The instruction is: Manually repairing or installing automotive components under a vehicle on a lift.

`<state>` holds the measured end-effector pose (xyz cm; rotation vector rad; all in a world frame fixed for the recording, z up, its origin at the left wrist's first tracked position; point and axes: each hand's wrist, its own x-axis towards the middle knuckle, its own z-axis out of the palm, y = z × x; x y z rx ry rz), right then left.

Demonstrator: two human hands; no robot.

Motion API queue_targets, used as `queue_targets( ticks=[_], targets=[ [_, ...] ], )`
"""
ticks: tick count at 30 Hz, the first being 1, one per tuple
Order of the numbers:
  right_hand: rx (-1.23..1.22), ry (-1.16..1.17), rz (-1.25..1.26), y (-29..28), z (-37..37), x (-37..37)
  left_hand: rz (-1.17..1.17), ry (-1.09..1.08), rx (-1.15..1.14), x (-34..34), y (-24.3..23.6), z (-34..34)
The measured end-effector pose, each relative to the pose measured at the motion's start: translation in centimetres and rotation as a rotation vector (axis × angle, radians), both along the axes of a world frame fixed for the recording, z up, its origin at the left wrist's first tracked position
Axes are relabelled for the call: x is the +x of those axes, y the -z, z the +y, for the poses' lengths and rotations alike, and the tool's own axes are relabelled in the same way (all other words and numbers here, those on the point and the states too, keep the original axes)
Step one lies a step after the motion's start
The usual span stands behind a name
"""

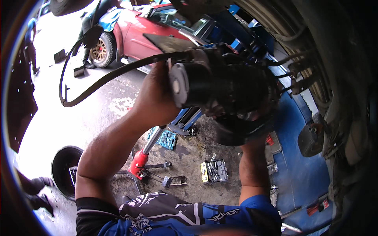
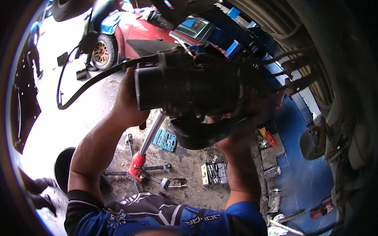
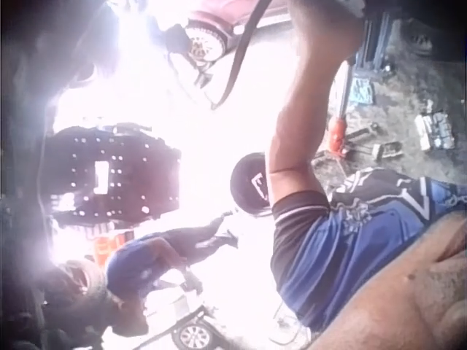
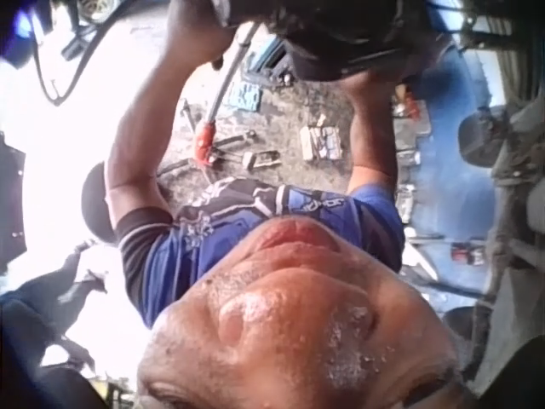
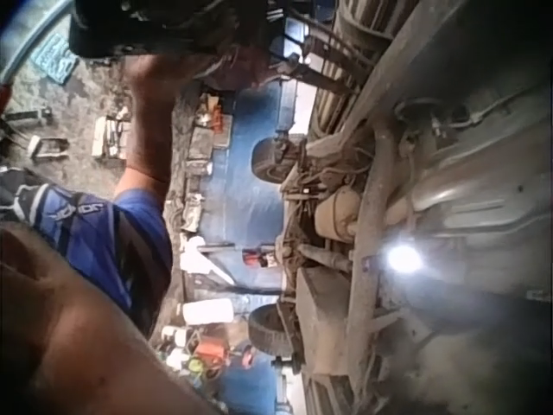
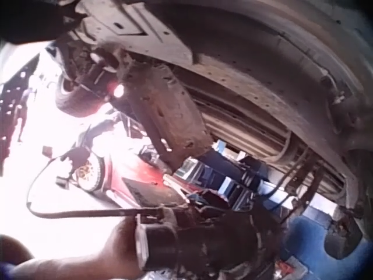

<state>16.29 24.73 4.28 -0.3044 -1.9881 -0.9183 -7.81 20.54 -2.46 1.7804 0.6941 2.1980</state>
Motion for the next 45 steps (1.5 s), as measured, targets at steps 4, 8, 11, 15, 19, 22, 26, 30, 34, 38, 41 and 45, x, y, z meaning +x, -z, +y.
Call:
queue_targets(
  ticks=[4,8,11,15,19,22,26,30,34,38,41,45],
  targets=[
    [-0.146,0.126,-0.130,-1.4,0.6,0.6,-0.218,0.181,-0.149,0.0,-0.2,0.9],
    [0.034,0.165,-0.262,-3.4,1.8,0.5,-0.083,-0.017,0.071,0.3,-0.3,0.6],
    [0.021,0.071,-0.368,-5.0,2.5,-0.5,0.001,-0.112,-0.096,-0.2,0.3,1.2],
    [-0.001,-0.025,-0.480,-6.6,3.3,-1.4,0.035,-0.138,-0.027,-0.8,0.2,0.9],
    [-0.022,-0.108,-0.542,-6.9,3.6,-2.2,0.013,-0.119,-0.005,-1.3,0.4,0.5],
    [-0.064,-0.047,-0.533,-7.1,3.2,-1.8,0.021,-0.089,-0.058,-1.3,-0.1,0.1],
    [-0.094,-0.053,-0.579,-8.1,4.4,-0.9,0.034,-0.031,-0.115,-1.0,-0.1,0.6],
    [-0.079,-0.092,-0.601,-7.8,5.3,-0.7,0.023,-0.032,-0.161,-1.1,0.2,1.0],
    [-0.054,-0.226,-0.546,-7.4,4.1,-1.9,0.072,-0.007,-0.133,-1.8,0.4,1.1],
    [-0.128,-0.098,-0.609,-7.9,2.8,-2.9,0.144,0.010,-0.026,-2.7,0.0,1.2],
    [-0.099,0.100,-0.657,-8.3,2.9,-2.5,0.195,-0.092,-0.116,-2.9,0.0,1.2],
    [-0.003,-0.045,-0.533,-7.3,4.2,-1.7,0.186,-0.038,-0.047,-2.9,0.4,1.3]
  ],
)
